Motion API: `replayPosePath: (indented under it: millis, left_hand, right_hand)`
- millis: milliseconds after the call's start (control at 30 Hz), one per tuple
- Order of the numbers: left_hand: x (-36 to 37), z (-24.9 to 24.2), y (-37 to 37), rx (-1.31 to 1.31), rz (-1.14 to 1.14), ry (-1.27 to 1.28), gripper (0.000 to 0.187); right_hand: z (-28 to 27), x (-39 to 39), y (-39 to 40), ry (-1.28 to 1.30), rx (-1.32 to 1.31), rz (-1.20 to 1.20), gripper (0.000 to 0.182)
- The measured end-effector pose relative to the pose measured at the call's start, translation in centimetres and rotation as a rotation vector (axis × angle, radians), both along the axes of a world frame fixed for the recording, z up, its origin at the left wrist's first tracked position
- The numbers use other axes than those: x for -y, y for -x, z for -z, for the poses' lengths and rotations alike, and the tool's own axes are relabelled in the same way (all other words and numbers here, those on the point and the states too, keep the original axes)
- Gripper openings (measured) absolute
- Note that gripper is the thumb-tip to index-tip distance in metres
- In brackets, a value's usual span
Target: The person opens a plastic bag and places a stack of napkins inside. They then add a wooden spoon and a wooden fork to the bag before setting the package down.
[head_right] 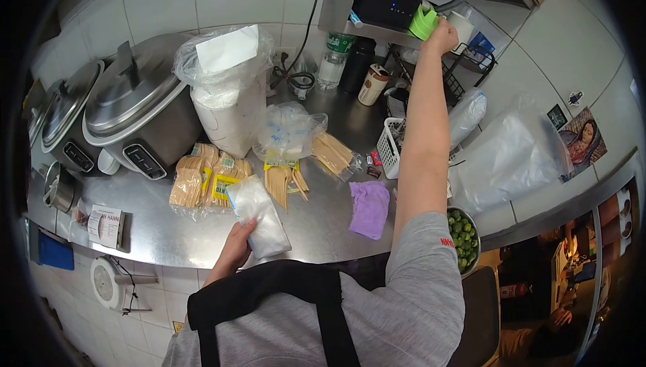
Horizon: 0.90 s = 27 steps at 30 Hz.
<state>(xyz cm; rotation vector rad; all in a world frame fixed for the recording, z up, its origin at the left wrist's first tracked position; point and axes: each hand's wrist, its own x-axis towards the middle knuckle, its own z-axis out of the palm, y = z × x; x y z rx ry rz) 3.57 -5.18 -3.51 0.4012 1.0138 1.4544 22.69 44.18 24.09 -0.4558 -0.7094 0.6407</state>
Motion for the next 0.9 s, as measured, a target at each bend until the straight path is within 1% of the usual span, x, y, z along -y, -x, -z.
replayPosePath:
  millis: [67,133,167,233,300,367,400,433,500,533,567,600,633,667,700,767,800,833,867,900]
  left_hand:
    - [0.1,-0.1,0.1,-0.002,-0.001,-0.008,0.037]
    - [0.0,-0.4,0.2,-0.005,-0.024,0.021,0.036]
    - [-0.2,-0.5,0.3,-0.002,-0.029,0.029,0.036]
    - [-0.4,-0.3,0.6,-0.041,-0.035,0.015,0.035]
    - [-0.5,-0.4,0.9,-0.063,-0.058,-0.02,0.035]
    - [-0.3,-1.4,1.1,-0.108,-0.067,0.008,0.035]
    - [-0.3,-1.0,1.5,-0.167,-0.031,0.005,0.036]
    - [-0.1,-1.3,1.7,-0.164,-0.056,0.024,0.036]
    - [-0.1,-2.2,1.5,-0.154,-0.046,0.007,0.037]
    - [0.0,-2.3,1.5,-0.163,-0.054,0.006,0.038]
    - [0.0,-2.4,1.5,-0.162,-0.056,0.017,0.038]
    - [0.1,-2.4,1.5,-0.162,-0.064,0.015,0.039]
    - [0.1,-2.4,1.5,-0.161,-0.071,0.013,0.04]
    - [0.1,-2.4,1.4,-0.159,-0.073,0.021,0.04]
    - [0.1,-2.5,1.3,-0.182,-0.086,0.022,0.042]
    - [0.3,-2.1,1.6,-0.204,-0.105,0.029,0.045]
    - [0.4,-1.5,2.0,-0.225,-0.045,0.063,0.047]
    - [0.4,-1.0,2.2,-0.246,0.014,0.094,0.05]
    - [0.5,-0.7,2.1,-0.245,0.008,0.098,0.05]
    - [0.4,-0.5,1.8,-0.204,-0.056,0.104,0.051]
  right_hand:
    - [0.4,-0.7,-0.3,-0.042,0.01,0.005,0.015]
    - [0.5,-1.3,-1.5,0.048,0.256,0.14,0.013]
    - [0.4,-1.6,-2.4,0.055,0.259,0.134,0.013]
    - [0.6,-2.4,-4.2,0.153,0.682,0.487,0.01]
    - [1.2,-3.2,-5.8,0.13,0.543,0.272,0.007]
    - [1.9,-1.6,-5.7,-0.024,0.34,0.035,0.008]
    - [2.5,0.7,-4.6,-0.087,0.363,-0.089,0.008]
    - [3.2,4.0,-3.3,-0.152,0.381,-0.208,0.009]
    - [5.4,12.7,0.3,-0.146,0.554,-0.425,0.008]
    - [7.0,16.9,1.9,-0.133,0.681,-0.55,0.007]
    - [8.9,20.6,3.3,-0.107,0.815,-0.587,0.007]
    - [10.6,24.3,4.5,-0.094,0.881,-0.835,0.008]
    - [12.5,27.4,5.6,0.0,0.965,-0.92,0.017]
    - [13.1,31.0,6.5,0.094,1.114,-1.037,0.034]
    - [14.8,32.9,7.1,0.131,1.195,-1.215,0.052]
    - [16.7,35.8,8.4,0.197,1.182,-1.312,0.061]
    - [17.4,36.6,9.0,0.197,1.183,-1.32,0.061]
    - [17.9,37.2,9.5,0.116,1.273,-1.251,0.062]
    - [18.4,37.5,9.8,0.034,1.357,-1.177,0.064]
    - [19.0,37.7,10.1,0.032,1.357,-1.184,0.064]
